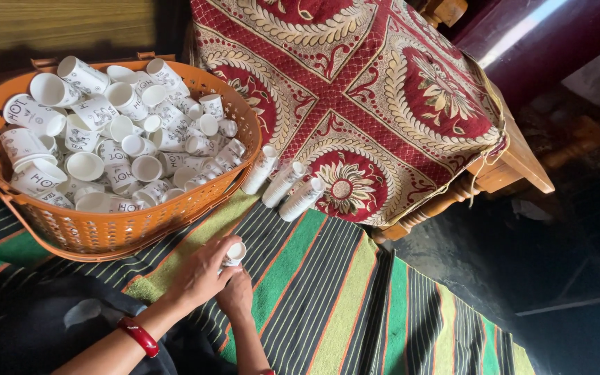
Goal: The person takes individual white paper cups from a large orange basket and places them into a transparent plastic bag one at a time.
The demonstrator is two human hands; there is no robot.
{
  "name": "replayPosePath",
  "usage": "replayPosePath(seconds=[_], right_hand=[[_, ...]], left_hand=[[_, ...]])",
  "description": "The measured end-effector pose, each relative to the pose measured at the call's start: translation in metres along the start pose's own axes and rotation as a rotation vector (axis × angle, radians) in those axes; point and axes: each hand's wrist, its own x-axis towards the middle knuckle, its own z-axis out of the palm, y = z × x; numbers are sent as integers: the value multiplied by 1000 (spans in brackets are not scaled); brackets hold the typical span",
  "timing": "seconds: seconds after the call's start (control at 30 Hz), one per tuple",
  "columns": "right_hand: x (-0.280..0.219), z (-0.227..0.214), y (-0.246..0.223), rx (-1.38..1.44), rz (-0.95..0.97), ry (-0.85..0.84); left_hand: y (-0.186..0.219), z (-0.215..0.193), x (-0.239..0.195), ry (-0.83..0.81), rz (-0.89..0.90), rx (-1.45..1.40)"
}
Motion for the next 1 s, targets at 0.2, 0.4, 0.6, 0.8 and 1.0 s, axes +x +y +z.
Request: replayPosePath(seconds=[0.2, 0.4, 0.6, 0.8, 1.0], right_hand=[[0, -3, -7, -65, 74, -49], [1, 1, 1, -98, 49, -33], [4, 4, 6, -133, 7, -61], [-4, -13, -21, -41, 184, -62], [-2, -5, -3, 14, 148, -37]], left_hand=[[-7, 10, 0, -127, -153, 84], [-5, 8, 2, -179, -182, 149], [-1, 2, 1, -139, -76, 185], [31, -50, 35, 244, 264, 217], [33, -121, 133, 286, 228, 391]])
